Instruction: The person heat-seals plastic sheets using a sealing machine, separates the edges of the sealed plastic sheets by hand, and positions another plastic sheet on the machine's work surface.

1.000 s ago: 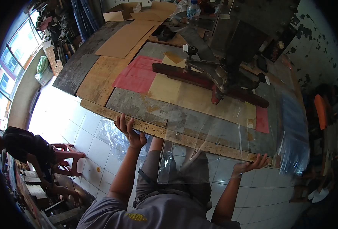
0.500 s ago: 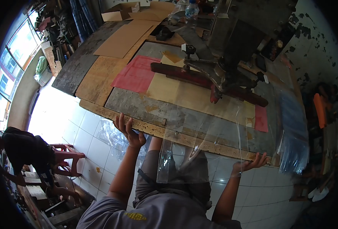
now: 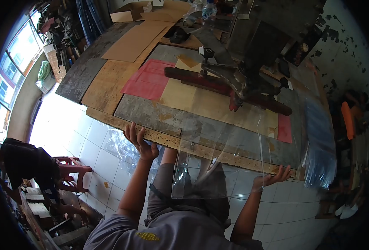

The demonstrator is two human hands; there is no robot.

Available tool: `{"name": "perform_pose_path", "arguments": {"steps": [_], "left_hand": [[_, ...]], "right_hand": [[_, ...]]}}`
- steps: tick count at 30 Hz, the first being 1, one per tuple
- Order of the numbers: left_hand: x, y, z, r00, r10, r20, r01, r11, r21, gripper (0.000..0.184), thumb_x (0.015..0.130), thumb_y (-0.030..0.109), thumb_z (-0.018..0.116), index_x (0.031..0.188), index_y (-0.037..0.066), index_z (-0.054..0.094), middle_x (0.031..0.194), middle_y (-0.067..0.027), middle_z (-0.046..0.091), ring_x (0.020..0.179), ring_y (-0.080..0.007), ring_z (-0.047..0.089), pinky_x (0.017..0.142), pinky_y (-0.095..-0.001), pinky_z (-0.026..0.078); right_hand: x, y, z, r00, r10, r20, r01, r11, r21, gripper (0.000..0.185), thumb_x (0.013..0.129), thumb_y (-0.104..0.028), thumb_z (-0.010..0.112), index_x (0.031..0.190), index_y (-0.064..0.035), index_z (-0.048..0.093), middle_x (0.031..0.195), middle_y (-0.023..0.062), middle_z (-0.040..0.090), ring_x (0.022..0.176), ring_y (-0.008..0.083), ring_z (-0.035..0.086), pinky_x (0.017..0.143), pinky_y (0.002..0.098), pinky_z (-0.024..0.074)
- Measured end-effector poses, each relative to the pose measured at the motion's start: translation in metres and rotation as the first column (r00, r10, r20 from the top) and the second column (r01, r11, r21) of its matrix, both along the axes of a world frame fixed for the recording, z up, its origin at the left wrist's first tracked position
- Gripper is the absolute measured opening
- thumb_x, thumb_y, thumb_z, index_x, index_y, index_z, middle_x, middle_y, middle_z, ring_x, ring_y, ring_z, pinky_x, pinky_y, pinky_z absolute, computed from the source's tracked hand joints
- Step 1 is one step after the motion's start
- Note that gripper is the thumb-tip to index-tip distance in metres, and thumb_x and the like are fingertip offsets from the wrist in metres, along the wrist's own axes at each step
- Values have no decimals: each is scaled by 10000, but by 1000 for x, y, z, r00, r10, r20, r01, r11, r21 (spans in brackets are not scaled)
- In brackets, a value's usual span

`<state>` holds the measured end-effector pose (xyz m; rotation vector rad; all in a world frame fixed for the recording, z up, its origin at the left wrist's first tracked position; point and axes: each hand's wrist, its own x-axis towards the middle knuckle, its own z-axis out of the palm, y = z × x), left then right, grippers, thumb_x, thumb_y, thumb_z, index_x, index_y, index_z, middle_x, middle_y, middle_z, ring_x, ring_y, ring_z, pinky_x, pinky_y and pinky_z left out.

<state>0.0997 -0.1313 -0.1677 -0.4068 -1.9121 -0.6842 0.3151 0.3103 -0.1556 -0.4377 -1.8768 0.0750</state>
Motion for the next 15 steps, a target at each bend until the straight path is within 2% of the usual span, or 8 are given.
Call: {"name": "perform_pose_path", "arguments": {"steps": [6, 12, 15], "left_hand": [[3, 0, 4, 1000, -3, 23, 3, 1000, 2, 585, 1012, 533, 398, 1396, 98, 470, 1547, -258, 402, 1492, -489, 271, 1206, -662, 175], [8, -2, 8, 999, -6, 52, 7, 1000, -19, 607, 1007, 525, 420, 1423, 85, 464, 1542, -258, 406, 1479, -502, 290, 1204, -667, 178], [11, -2, 14, 999, 7, 52, -5, 1000, -24, 599, 1005, 534, 416, 1384, 81, 517, 1502, -240, 462, 1449, -470, 354, 1204, -634, 200]], "right_hand": [[-1, -4, 5, 1000, -6, -12, 6, 1000, 5, 675, 1091, -533, 234, 1389, 3, 515, 1565, 227, 429, 1523, 444, 246, 1235, 647, 118], [9, -8, 10, 997, -6, 77, 8, 1000, -17, 648, 1103, -502, 247, 1412, 4, 507, 1557, 214, 450, 1514, 443, 270, 1229, 631, 132], [19, -13, 29, 991, 60, 122, -50, 996, -78, 615, 1110, -461, 250, 1371, 10, 547, 1482, 179, 539, 1445, 376, 390, 1200, 581, 192]]}}
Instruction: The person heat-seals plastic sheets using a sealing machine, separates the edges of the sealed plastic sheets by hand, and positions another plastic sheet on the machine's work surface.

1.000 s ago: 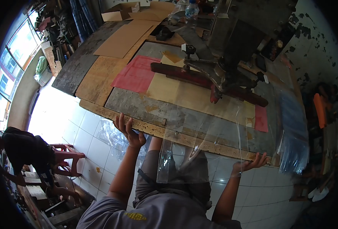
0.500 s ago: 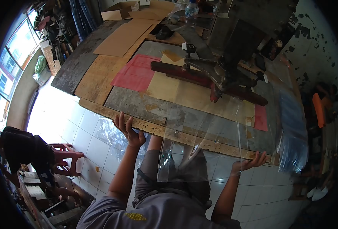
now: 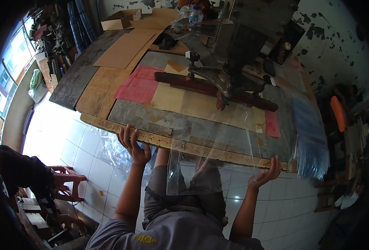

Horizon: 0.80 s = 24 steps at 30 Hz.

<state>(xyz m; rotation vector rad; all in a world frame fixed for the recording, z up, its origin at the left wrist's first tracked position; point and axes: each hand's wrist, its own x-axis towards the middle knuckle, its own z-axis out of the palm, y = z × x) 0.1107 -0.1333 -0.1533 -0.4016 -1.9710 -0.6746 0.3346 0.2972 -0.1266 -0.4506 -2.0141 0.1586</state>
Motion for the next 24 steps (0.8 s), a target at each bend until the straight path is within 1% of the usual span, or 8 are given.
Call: {"name": "perform_pose_path", "arguments": {"steps": [3, 5, 8, 10, 13, 15, 19, 24], "left_hand": [[12, -11, 20, 994, 46, 100, -34, 993, -117, 594, 1006, 546, 401, 1322, 76, 582, 1438, -206, 539, 1402, -414, 434, 1193, -569, 231], [12, -15, 47, 996, 6, 84, -3, 999, -35, 548, 961, 525, 467, 1249, 97, 652, 1242, -133, 673, 1245, -326, 585, 1160, -512, 249], [-3, -23, 101, 963, -159, 219, 175, 983, -57, 396, 960, 362, 562, 1210, 71, 663, 1036, -114, 705, 1071, -317, 638, 1092, -464, 347], [-16, -12, 139, 889, -281, 362, 329, 941, -79, 320, 954, 263, 610, 1198, 63, 665, 973, -105, 708, 1012, -320, 645, 1053, -442, 393], [-32, 23, 173, 720, -424, 550, 534, 844, -49, 299, 940, 185, 658, 1215, 70, 677, 1102, -105, 709, 1108, -315, 640, 1050, -432, 421], [-41, 48, 167, 708, -470, 528, 591, 803, -79, 331, 950, 206, 660, 1257, 82, 670, 1264, -115, 670, 1233, -333, 597, 1105, -461, 401], [-45, 73, 140, 734, -413, 540, 585, 787, -193, 385, 965, 249, 647, 1321, 102, 665, 1516, -112, 547, 1416, -327, 491, 1188, -466, 348], [-46, 72, 138, 701, -429, 570, 599, 788, -144, 430, 935, 284, 667, 1320, 94, 683, 1487, -111, 587, 1423, -307, 494, 1194, -465, 340]], "right_hand": [[6, 3, 29, 999, 39, 3, -39, 999, -28, 524, 1111, -391, 321, 1329, 6, 585, 1386, 153, 618, 1344, 330, 506, 1151, 526, 283], [8, 11, 51, 992, 117, 40, -112, 988, -110, 431, 1098, -324, 406, 1304, -3, 606, 1319, 146, 653, 1273, 317, 567, 1108, 489, 353], [-17, 22, 102, 939, 330, 94, -282, 899, -335, 303, 1024, -142, 609, 1301, -20, 624, 1184, 148, 691, 1138, 304, 656, 981, 421, 489], [-52, 12, 138, 899, 415, 141, -323, 845, -426, 355, 1015, -143, 628, 1348, -23, 606, 1175, 142, 692, 1132, 297, 660, 985, 412, 494], [-103, 32, 137, 777, 542, 321, -408, 821, -398, 422, 998, -126, 649, 1412, -78, 579, 1164, 140, 675, 1074, 296, 676, 933, 403, 520], [-128, 30, 139, 702, 549, 454, -322, 813, -486, 434, 987, -115, 659, 1414, -103, 581, 1145, 139, 662, 1026, 295, 682, 897, 405, 534], [-150, 28, 130, 749, 492, 445, -363, 865, -345, 376, 979, -111, 669, 1353, -119, 637, 1094, 122, 635, 966, 270, 664, 842, 387, 525], [-146, 24, 115, 780, 495, 383, -377, 860, -345, 330, 953, -106, 694, 1282, -104, 682, 1134, 132, 624, 953, 305, 664, 846, 417, 537]]}}
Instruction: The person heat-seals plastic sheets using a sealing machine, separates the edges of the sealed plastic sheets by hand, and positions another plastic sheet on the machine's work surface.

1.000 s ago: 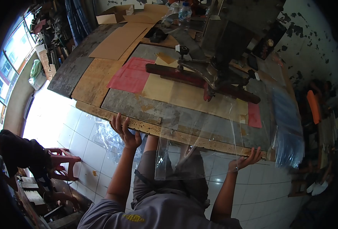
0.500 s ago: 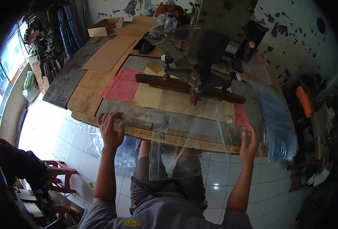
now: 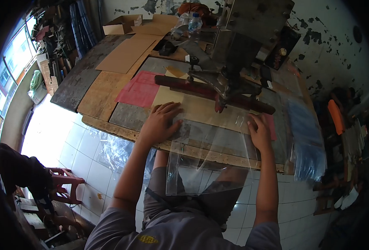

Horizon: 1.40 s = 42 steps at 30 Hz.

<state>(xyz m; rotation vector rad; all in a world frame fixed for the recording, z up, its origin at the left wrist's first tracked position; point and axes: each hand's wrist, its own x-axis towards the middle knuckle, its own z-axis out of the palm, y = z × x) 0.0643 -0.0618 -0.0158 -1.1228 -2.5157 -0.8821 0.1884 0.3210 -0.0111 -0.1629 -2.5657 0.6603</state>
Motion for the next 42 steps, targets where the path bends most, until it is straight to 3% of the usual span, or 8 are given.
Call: {"name": "perform_pose_path", "arguments": {"steps": [12, 18, 26, 29, 32, 35, 36, 42], "left_hand": [[1, 0, -1, 1000, -5, -2, 5, 1000, 20, 450, 904, 290, 706, 1307, 88, 695, 1467, -96, 615, 1424, -303, 501, 1187, -459, 353], [3, -2, -3, 1000, -22, 4, 22, 999, 39, 437, 914, 291, 705, 1299, 86, 697, 1451, -101, 626, 1418, -303, 507, 1187, -459, 353], [17, -5, 4, 992, 8, 128, -21, 995, 102, 403, 962, 323, 666, 1253, 45, 694, 1426, -136, 633, 1415, -317, 507, 1204, -480, 320], [31, 1, -10, 995, 95, -40, -92, 992, 86, 422, 984, 369, 654, 1240, 37, 710, 1360, -159, 670, 1385, -334, 529, 1193, -461, 329], [38, 1, -2, 997, -55, -62, 60, 994, 91, 387, 990, 312, 662, 1207, -6, 709, 1291, -166, 704, 1323, -306, 593, 1154, -436, 386], [34, -2, 23, 819, -356, 450, 154, 892, 425, 310, 1000, 228, 658, 1141, -44, 708, 1180, -144, 748, 1180, -239, 669, 1059, -392, 471], [29, -4, 21, 790, -387, 476, 126, 862, 491, 223, 1003, 163, 655, 1073, -41, 712, 1054, -112, 769, 990, -160, 699, 913, -335, 529], [24, -4, -3, 783, -244, 572, -110, 851, 514, 183, 1020, 162, 663, 1072, -9, 705, 890, -33, 738, 804, -50, 620, 746, -233, 489]], "right_hand": [[-11, 16, -19, 997, 55, -53, -59, 996, -69, 188, 975, -131, 692, 1141, -50, 662, 1110, 143, 627, 1093, 329, 632, 931, 408, 499], [-8, 11, -11, 979, 89, -185, -123, 975, -184, 142, 1024, -147, 648, 1089, -22, 627, 1076, 111, 600, 1015, 258, 616, 894, 369, 506], [50, -9, -11, 917, 91, -389, -220, 928, -301, 84, 1026, -73, 643, 1097, -48, 607, 1273, 82, 528, 963, 149, 586, 804, 279, 528], [71, -26, -17, 870, 53, -490, -194, 951, -241, 89, 1035, -76, 632, 1115, -55, 600, 1317, 108, 509, 961, 144, 589, 774, 269, 535], [79, -31, -27, 812, 19, -583, -207, 944, -256, 98, 1042, -89, 624, 1128, -59, 589, 1359, 136, 492, 983, 146, 597, 762, 257, 542], [74, -34, -29, 804, 40, -593, -216, 949, -230, 101, 1049, -96, 611, 1137, -61, 576, 1412, 154, 480, 1016, 149, 610, 783, 262, 560], [72, -36, -27, 810, 61, -583, -218, 954, -204, 101, 1052, -98, 606, 1140, -61, 571, 1431, 158, 477, 1028, 151, 615, 794, 266, 567], [71, -41, -35, 865, 16, -502, -260, 869, -420, 64, 1063, -82, 577, 1111, -50, 549, 1437, 202, 527, 1061, 178, 631, 822, 301, 587]]}}
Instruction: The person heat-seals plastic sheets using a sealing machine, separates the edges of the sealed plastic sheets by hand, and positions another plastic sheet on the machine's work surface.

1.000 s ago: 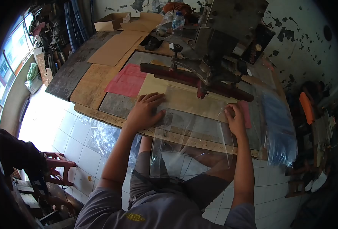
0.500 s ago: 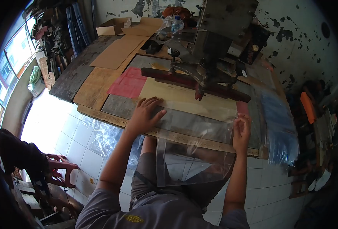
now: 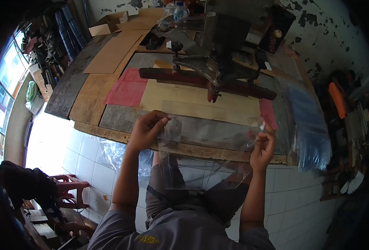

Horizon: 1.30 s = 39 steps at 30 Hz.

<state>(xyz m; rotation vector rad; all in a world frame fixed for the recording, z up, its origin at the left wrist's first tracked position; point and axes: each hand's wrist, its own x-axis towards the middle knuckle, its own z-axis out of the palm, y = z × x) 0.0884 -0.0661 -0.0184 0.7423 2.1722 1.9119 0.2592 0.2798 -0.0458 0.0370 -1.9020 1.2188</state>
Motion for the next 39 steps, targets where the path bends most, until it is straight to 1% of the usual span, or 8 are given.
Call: {"name": "perform_pose_path", "arguments": {"steps": [6, 12, 18, 21, 28, 31, 35, 39], "left_hand": [[-1, 8, -2, 995, 97, -6, -97, 995, 36, 173, 1019, 133, 663, 1119, -4, 698, 758, 47, 617, 700, -18, 481, 635, -217, 376], [1, 10, 1, 994, 100, 33, -100, 995, 4, 208, 1015, 110, 652, 1194, 6, 680, 705, 62, 558, 661, -24, 443, 613, -224, 361], [-2, 11, -7, 994, 107, -26, -106, 994, 33, 311, 1004, 92, 663, 1306, 22, 636, 734, 43, 602, 661, -23, 464, 613, -222, 369], [0, 7, 1, 996, 86, 8, -86, 996, -25, 392, 997, 83, 671, 1377, 33, 590, 757, 32, 625, 684, -28, 502, 649, -216, 401], [2, 3, 2, 994, 45, -96, -40, 998, 53, 625, 994, 83, 686, 1556, 62, 414, 818, 10, 671, 699, -36, 547, 679, -210, 428], [5, 1, 7, 997, 23, -69, -18, 998, 65, 633, 992, 81, 688, 1559, 62, 407, 820, 10, 678, 703, -33, 551, 677, -208, 427], [2, 0, 3, 998, 11, -58, -8, 998, 63, 650, 975, 50, 690, 1555, 48, 399, 780, 22, 625, 677, -42, 544, 660, -217, 417], [3, -1, 5, 998, 15, -62, -13, 999, 32, 654, 966, 50, 699, 1552, 46, 409, 783, 27, 626, 687, -32, 543, 654, -213, 411]], "right_hand": [[1, -4, -2, 993, -113, 23, 110, 988, 111, 95, 1060, -92, 594, 1120, -38, 545, 1297, 161, 574, 1001, 167, 627, 811, 302, 583], [5, -3, -4, 993, -121, -10, 121, 984, 134, 103, 1045, -72, 612, 1114, -29, 550, 1236, 162, 572, 996, 179, 637, 777, 301, 605], [5, -4, -3, 989, -147, -14, 148, 976, 161, 92, 1028, -27, 621, 1094, -24, 557, 1245, 173, 578, 1011, 199, 664, 807, 327, 622], [3, -6, 0, 986, -168, 16, 164, 975, 149, 87, 1026, -11, 617, 1087, -16, 556, 1255, 172, 580, 1081, 221, 663, 826, 328, 618], [1, 0, -7, 979, -198, 57, 190, 974, 120, 51, 1033, 10, 592, 1067, 12, 553, 1277, 153, 593, 1152, 220, 655, 877, 324, 585], [2, -2, -7, 979, -181, 95, 178, 983, 47, 50, 1032, 23, 585, 1067, 15, 551, 1281, 155, 594, 1120, 206, 657, 890, 324, 574], [3, -1, -8, 977, -184, 103, 180, 982, 54, 135, 997, 124, 523, 1077, 17, 543, 1288, 153, 586, 1045, 194, 662, 886, 317, 564], [3, 0, -9, 977, -190, 98, 185, 981, 56, 171, 981, 150, 504, 1082, 16, 540, 1291, 152, 579, 1046, 193, 659, 892, 318, 563]]}}
